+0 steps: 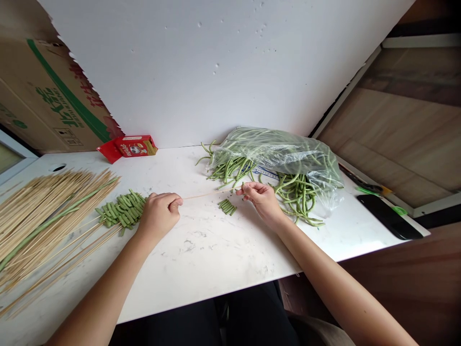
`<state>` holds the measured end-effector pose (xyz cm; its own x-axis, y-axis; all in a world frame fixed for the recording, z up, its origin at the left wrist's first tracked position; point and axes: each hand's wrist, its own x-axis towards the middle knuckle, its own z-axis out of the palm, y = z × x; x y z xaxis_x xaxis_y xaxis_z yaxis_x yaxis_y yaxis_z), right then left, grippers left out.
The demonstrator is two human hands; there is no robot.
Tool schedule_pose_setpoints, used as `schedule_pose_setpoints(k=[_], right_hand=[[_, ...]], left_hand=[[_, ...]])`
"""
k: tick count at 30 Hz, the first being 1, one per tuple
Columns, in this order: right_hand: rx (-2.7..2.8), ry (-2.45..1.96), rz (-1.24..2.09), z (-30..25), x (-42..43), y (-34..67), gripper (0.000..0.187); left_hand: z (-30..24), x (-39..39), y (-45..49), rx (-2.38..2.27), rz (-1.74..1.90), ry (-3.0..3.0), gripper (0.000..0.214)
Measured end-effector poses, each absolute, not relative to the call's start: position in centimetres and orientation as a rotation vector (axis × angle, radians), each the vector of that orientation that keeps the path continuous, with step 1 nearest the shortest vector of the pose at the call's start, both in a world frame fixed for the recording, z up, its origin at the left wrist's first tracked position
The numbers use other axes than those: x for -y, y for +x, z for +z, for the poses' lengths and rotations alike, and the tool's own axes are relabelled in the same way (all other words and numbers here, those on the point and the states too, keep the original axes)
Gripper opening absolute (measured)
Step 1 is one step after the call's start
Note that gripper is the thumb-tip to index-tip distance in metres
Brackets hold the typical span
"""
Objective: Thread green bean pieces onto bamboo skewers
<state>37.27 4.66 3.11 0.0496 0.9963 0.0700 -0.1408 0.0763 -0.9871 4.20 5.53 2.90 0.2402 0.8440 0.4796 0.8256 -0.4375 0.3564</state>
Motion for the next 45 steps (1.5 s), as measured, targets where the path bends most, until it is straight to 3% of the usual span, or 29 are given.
schedule_pose_setpoints(k=[45], right_hand=[[1.212, -1.035, 1.264, 2.8, -4.1, 35.2, 0.042]], left_hand=[[0.9, -3.3, 8.9, -1.532, 1.154, 2.408, 0.025]])
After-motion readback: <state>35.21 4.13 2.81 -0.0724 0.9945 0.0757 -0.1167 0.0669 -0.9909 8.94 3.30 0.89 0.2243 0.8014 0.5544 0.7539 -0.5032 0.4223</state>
